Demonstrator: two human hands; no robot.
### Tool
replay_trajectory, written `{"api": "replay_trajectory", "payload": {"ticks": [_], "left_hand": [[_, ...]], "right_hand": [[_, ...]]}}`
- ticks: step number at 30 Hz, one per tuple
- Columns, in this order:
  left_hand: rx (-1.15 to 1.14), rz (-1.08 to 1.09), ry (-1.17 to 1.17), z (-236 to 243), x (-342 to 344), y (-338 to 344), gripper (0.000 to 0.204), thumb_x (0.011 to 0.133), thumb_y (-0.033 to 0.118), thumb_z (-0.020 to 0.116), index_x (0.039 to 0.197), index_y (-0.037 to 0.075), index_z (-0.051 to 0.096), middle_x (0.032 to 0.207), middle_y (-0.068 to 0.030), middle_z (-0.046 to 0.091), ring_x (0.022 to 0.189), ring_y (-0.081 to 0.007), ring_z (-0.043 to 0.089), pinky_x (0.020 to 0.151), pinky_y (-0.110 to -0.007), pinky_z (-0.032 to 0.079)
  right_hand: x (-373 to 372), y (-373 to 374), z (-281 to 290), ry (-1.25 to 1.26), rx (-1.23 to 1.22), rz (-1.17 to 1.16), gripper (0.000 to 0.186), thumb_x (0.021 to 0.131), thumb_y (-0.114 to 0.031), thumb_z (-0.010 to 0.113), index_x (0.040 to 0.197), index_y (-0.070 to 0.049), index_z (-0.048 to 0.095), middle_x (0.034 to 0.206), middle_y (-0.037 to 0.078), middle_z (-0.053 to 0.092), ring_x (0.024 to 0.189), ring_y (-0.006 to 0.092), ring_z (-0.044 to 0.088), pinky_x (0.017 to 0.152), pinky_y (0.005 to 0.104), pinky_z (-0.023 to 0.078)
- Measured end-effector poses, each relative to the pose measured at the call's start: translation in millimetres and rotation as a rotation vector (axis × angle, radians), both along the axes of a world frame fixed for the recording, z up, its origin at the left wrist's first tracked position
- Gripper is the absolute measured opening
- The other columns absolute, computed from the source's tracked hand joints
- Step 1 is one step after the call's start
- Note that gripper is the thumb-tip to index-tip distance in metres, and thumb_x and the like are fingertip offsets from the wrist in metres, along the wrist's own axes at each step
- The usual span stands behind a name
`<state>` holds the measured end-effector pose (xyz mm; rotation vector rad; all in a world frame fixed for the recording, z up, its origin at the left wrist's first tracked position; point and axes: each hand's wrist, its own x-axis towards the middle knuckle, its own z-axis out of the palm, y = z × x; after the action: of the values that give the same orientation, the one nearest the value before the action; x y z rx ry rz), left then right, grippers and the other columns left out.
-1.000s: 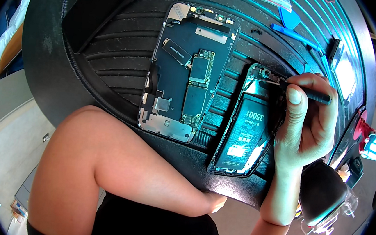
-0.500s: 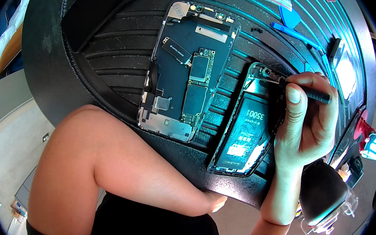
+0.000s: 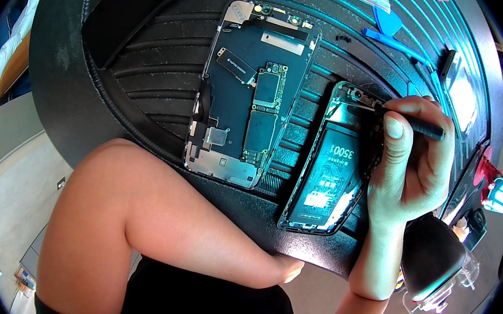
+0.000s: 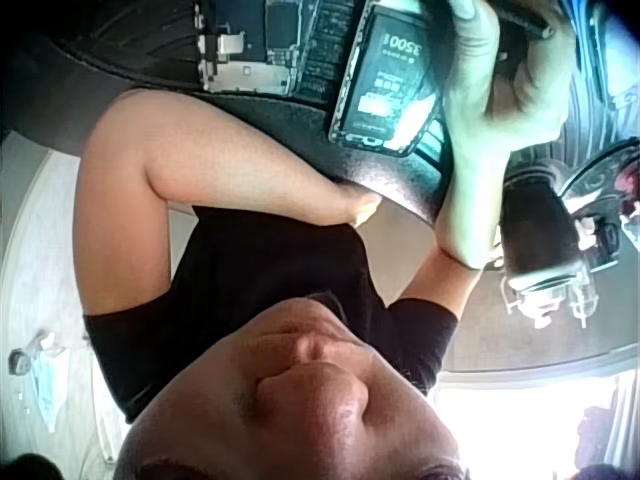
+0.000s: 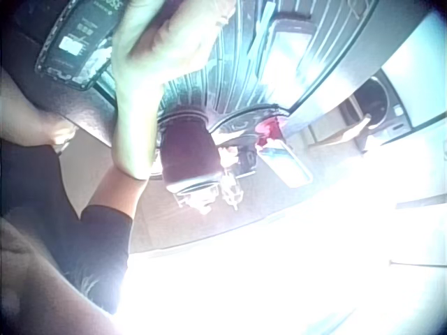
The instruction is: The person disassembles a smartphone on a workbench, removes the battery and internal components, and uses a screwdriver and plastic pry tool to separate parts. The person then reassembles the phone by reconnecting cables and securing components.
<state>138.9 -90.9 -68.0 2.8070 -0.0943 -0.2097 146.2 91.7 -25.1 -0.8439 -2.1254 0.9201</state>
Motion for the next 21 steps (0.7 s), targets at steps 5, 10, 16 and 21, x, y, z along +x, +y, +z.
{"api": "replay_trajectory", "payload": {"ticks": [5,10,16,21], "left_hand": [[-0.007,0.002,0.002,0.2,0.1,0.5,0.018,0.079,0.017,0.062,0.081,0.003,0.074,0.095,-0.0093,0.069,0.083,-0.0229,0.064,0.068,-0.035,0.047],[-0.010,0.003,0.001,0.7,0.3,0.4,0.018,0.079,0.017,0.062,0.081,0.003,0.074,0.095,-0.0092,0.069,0.083,-0.0229,0.064,0.068,-0.035,0.047],[-0.019,0.007,-0.005,0.7,-0.6,0.9,0.018,0.079,0.017,0.062,0.082,0.003,0.074,0.094,-0.0091,0.069,0.083,-0.0229,0.064,0.068,-0.036,0.047],[-0.025,0.004,-0.002,0.8,-1.4,1.5,0.018,0.079,0.017,0.062,0.082,0.003,0.074,0.094,-0.0090,0.069,0.082,-0.0229,0.064,0.067,-0.036,0.047]], "right_hand": [[1.6,1.2,-2.1,-0.002,0.033,0.015,0.019,0.094,-0.004,0.068,0.109,0.005,0.059,0.098,0.011,0.065,0.089,0.0147,0.056,0.083,0.0249,0.045],[3.6,0.8,-1.1,-0.036,0.056,0.016,0.019,0.095,-0.005,0.067,0.109,0.005,0.060,0.099,0.011,0.065,0.090,0.0149,0.056,0.085,0.0254,0.045],[2.7,-2.5,1.6,-0.005,0.000,-0.003,0.018,0.096,-0.006,0.065,0.110,0.005,0.061,0.100,0.011,0.065,0.091,0.0147,0.056,0.087,0.0264,0.044],[4.4,1.4,-1.7,-0.021,0.061,0.026,0.018,0.096,-0.006,0.065,0.110,0.006,0.061,0.100,0.011,0.065,0.090,0.0148,0.055,0.090,0.0278,0.042]]}}
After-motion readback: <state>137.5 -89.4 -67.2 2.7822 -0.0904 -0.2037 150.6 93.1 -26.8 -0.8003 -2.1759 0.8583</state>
